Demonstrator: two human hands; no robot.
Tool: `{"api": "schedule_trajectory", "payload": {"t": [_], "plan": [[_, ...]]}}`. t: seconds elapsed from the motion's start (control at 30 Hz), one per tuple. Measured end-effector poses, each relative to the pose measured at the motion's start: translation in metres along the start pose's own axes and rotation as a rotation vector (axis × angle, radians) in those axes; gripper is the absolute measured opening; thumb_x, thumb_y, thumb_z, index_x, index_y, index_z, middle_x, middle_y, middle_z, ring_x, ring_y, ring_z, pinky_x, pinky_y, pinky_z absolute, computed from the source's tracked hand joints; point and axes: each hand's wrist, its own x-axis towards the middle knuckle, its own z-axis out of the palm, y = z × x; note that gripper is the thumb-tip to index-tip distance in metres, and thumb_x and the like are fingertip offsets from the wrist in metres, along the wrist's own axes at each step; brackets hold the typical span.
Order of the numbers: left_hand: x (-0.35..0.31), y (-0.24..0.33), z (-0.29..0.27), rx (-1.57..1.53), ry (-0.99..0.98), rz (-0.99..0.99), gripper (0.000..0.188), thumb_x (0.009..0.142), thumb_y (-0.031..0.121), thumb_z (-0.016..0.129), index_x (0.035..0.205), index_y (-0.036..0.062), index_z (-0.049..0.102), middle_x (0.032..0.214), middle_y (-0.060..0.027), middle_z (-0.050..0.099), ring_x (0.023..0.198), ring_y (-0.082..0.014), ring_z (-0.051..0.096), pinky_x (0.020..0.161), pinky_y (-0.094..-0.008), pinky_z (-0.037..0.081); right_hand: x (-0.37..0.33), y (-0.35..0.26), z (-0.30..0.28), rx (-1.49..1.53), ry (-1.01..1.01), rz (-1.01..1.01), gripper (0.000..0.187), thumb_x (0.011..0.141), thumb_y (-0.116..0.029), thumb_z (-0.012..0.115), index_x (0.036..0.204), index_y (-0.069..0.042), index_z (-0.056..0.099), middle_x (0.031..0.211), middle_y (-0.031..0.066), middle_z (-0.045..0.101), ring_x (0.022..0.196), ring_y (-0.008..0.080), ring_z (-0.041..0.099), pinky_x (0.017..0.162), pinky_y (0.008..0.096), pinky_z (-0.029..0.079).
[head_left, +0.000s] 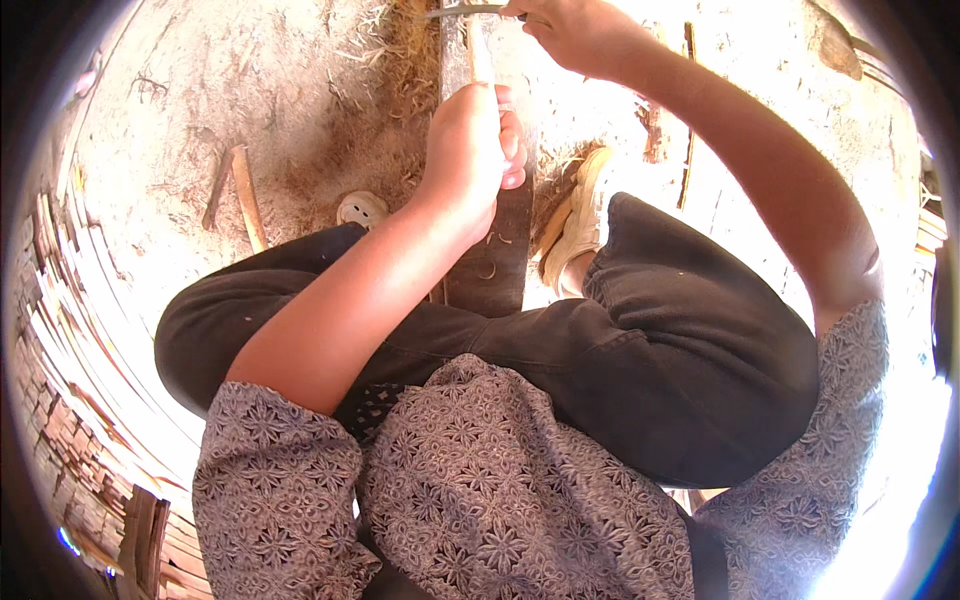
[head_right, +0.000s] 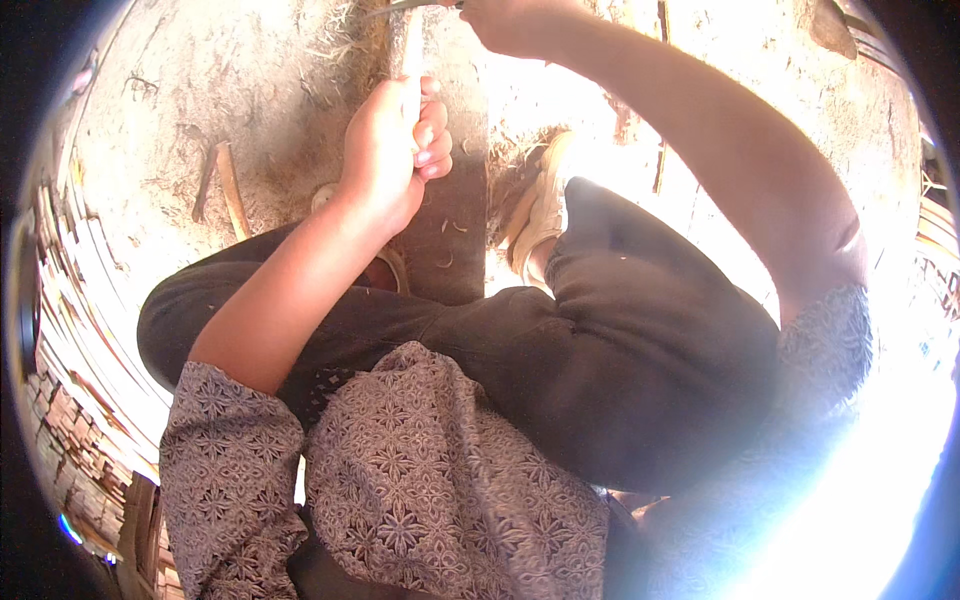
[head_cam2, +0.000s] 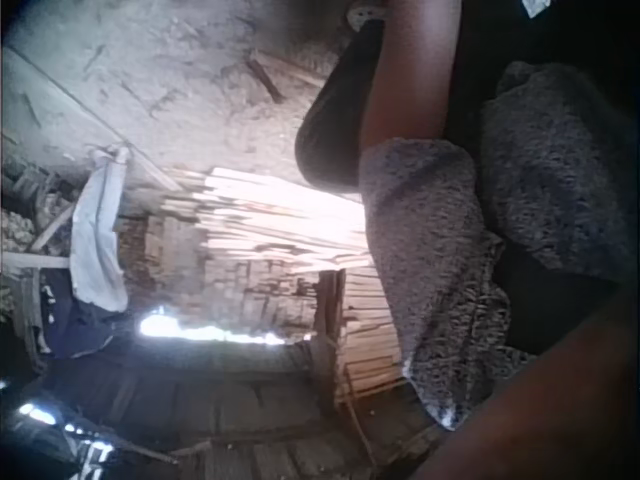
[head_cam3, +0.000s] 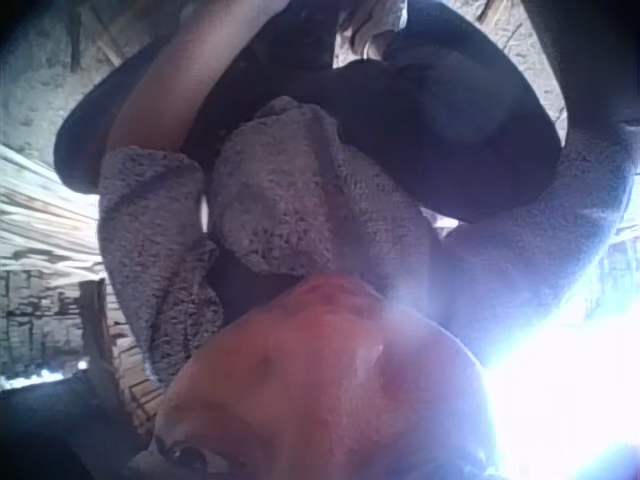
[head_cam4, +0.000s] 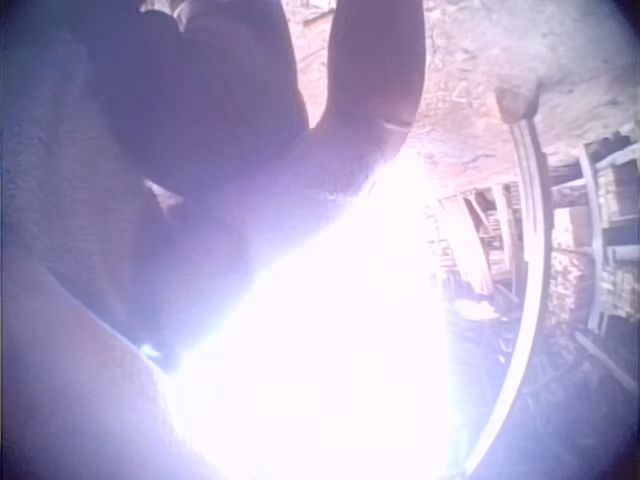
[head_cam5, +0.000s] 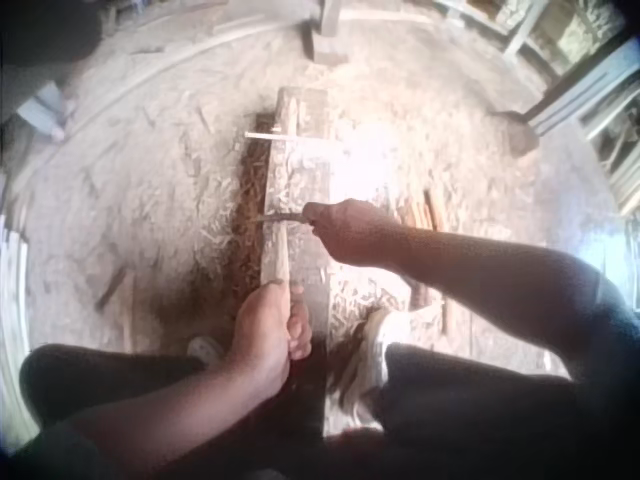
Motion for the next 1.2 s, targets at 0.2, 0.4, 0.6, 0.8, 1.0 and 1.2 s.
{"api": "schedule_trajectory", "payload": {"t": [0.2,0.4,0.6,0.8,1.0,1.2], "plan": [[-0.001,0.002,-0.009,0.024,0.006,-0.026,0.019,0.1,0.026,0.045,0.107,0.009,0.052,0.06,0.0027,0.039,0.048,-0.0092,0.033,0.049,-0.0276,0.031,-0.033,0.006,0.0,0.11,-0.021,0.02,0.029,0.106,-0.02,0.054,0.134,-0.012,0.06,0.1,0.0117,0.073,0.072,0.0221,0.069,0.076,0.0426,0.057],[0.006,-0.001,-0.016,0.13,0.061,-0.021,0.022,0.099,0.026,0.047,0.11,0.0065,0.051,0.059,0.0025,0.041,0.047,-0.0091,0.034,0.046,-0.0279,0.03,-0.086,-0.002,0.004,0.255,0.021,0.029,0.03,0.105,-0.026,0.054,0.133,-0.018,0.061,0.098,0.0107,0.075,0.078,0.0235,0.071,0.079,0.0406,0.057],[0.002,-0.002,-0.006,0.137,-0.017,0.038,0.023,0.1,0.026,0.045,0.111,0.0069,0.049,0.06,0.0026,0.042,0.049,-0.009,0.033,0.049,-0.0275,0.03,-0.005,0.019,0.024,0.014,0.051,-0.03,0.029,0.106,-0.027,0.051,0.129,-0.012,0.06,0.097,0.0171,0.073,0.081,0.0289,0.072,0.075,0.0435,0.057],[0.003,0.003,-0.009,0.106,-0.035,0.017,0.023,0.1,0.027,0.046,0.109,0.007,0.05,0.06,0.0029,0.041,0.049,-0.0089,0.033,0.049,-0.0276,0.03,-0.011,0.005,0.009,0.071,-0.039,0.085,0.029,0.107,-0.026,0.054,0.131,-0.012,0.061,0.101,0.0145,0.074,0.087,0.026,0.074,0.08,0.0401,0.058],[0.006,0.003,-0.015,0.034,0.054,-0.055,0.021,0.098,0.027,0.047,0.106,0.0078,0.051,0.056,0.0033,0.039,0.046,-0.0094,0.032,0.048,-0.0279,0.03,-0.079,0.01,0.018,0.185,0.065,-0.027,0.03,0.108,-0.027,0.051,0.132,-0.013,0.06,0.099,0.0148,0.075,0.091,0.0256,0.074,0.083,0.0422,0.056],[0.002,0.001,-0.013,0.041,-0.004,0.0,0.02,0.1,0.027,0.046,0.105,0.0082,0.051,0.059,0.0024,0.039,0.049,-0.0093,0.033,0.05,-0.0274,0.031,-0.024,-0.014,0.002,0.054,-0.033,0.118,0.026,0.106,-0.027,0.049,0.125,-0.012,0.059,0.093,0.0186,0.072,0.087,0.0346,0.071,0.074,0.0495,0.055]]}}
